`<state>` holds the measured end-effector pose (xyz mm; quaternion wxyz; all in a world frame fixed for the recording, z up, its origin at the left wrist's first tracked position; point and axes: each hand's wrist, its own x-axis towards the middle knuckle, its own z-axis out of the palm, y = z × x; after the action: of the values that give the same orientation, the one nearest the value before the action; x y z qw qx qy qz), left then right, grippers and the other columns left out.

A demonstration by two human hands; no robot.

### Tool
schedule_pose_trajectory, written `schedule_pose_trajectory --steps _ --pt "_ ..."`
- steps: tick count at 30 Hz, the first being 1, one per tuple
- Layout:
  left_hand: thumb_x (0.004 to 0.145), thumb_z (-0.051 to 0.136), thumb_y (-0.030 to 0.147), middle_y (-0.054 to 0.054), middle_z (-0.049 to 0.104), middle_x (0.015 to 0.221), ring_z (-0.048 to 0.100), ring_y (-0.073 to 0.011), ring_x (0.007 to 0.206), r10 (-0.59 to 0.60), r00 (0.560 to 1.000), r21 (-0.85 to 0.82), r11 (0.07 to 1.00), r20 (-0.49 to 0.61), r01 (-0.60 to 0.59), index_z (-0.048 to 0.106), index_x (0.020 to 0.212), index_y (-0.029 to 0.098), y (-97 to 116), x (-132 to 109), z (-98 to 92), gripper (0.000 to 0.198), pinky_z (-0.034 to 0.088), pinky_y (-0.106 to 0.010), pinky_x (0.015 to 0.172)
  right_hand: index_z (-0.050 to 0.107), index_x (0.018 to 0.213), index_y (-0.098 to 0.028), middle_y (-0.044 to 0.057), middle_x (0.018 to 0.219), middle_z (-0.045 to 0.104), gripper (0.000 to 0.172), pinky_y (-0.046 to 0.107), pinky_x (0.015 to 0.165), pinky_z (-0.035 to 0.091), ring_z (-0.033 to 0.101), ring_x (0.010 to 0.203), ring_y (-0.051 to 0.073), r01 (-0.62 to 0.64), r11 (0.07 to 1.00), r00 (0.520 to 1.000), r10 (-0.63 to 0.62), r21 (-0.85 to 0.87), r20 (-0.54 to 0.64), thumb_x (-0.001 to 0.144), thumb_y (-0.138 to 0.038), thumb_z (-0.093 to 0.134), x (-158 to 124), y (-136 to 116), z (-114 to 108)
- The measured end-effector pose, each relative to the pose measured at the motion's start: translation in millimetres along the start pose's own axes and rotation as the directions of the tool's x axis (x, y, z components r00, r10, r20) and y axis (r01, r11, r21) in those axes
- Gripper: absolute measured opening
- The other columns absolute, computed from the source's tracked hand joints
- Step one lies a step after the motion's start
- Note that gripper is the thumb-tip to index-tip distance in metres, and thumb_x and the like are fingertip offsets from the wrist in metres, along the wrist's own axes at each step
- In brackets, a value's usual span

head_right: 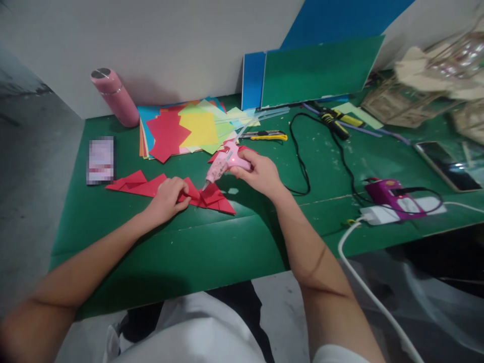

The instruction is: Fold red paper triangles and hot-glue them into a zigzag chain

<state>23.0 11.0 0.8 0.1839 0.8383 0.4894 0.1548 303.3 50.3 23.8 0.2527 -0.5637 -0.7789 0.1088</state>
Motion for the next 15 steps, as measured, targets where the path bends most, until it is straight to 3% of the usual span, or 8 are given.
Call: schedule_pose_trajectory --steps 4,8,12,15 --pt "0.082 0.056 0.019 -0.007 0.054 0.096 0.050 -0.0211 0.089 0.009 0.999 -0.030 0.999 -0.033 -0.010 0.050 0.091 0.018 -0.8 -0.6 1.4 0.011 0.040 -0.034 0.077 0.051 0.108 -0.019 0.003 0.081 0.059 0.068 0.028 0.054 0.035 0.049 0.060 0.016 0.004 0.993 0.999 0.001 0.116 -0.039 0.075 -0.078 0.045 -1.3 -0.8 -2.5" --pt "0.084 0.056 0.020 -0.008 0.051 0.102 0.051 -0.0221 0.096 0.010 1.000 -0.017 1.000 -0.016 -0.010 0.054 0.091 0.019 0.2 -1.3 0.6 0.007 0.041 -0.036 0.080 0.032 0.132 -0.020 0.007 0.089 0.061 0.062 0.033 0.058 0.040 0.053 0.065 0.019 -0.011 0.988 0.999 0.019 0.156 -0.048 0.085 -0.058 0.044 -0.7 -0.5 3.5" --pt "0.086 0.055 0.020 -0.008 0.050 0.104 0.050 -0.0227 0.097 0.010 1.000 0.008 1.000 0.004 -0.010 0.060 0.094 0.020 0.9 -2.2 0.8 0.010 0.041 -0.038 0.082 0.023 0.140 -0.023 0.014 0.106 0.057 0.059 0.039 0.062 0.043 0.058 0.076 0.024 -0.071 0.996 0.978 0.082 0.062 -0.194 0.087 -0.038 0.041 2.9 13.2 9.7" --pt "0.087 0.054 0.021 -0.007 0.050 0.103 0.049 -0.0228 0.096 0.016 1.000 0.018 1.000 0.016 -0.017 0.063 0.097 0.021 0.7 -2.7 1.3 0.013 0.040 -0.038 0.082 0.024 0.142 -0.022 0.018 0.114 0.055 0.057 0.042 0.065 0.045 0.059 0.083 0.026 -0.113 0.992 0.956 0.096 -0.047 -0.277 0.088 -0.034 0.039 4.1 26.0 10.4"
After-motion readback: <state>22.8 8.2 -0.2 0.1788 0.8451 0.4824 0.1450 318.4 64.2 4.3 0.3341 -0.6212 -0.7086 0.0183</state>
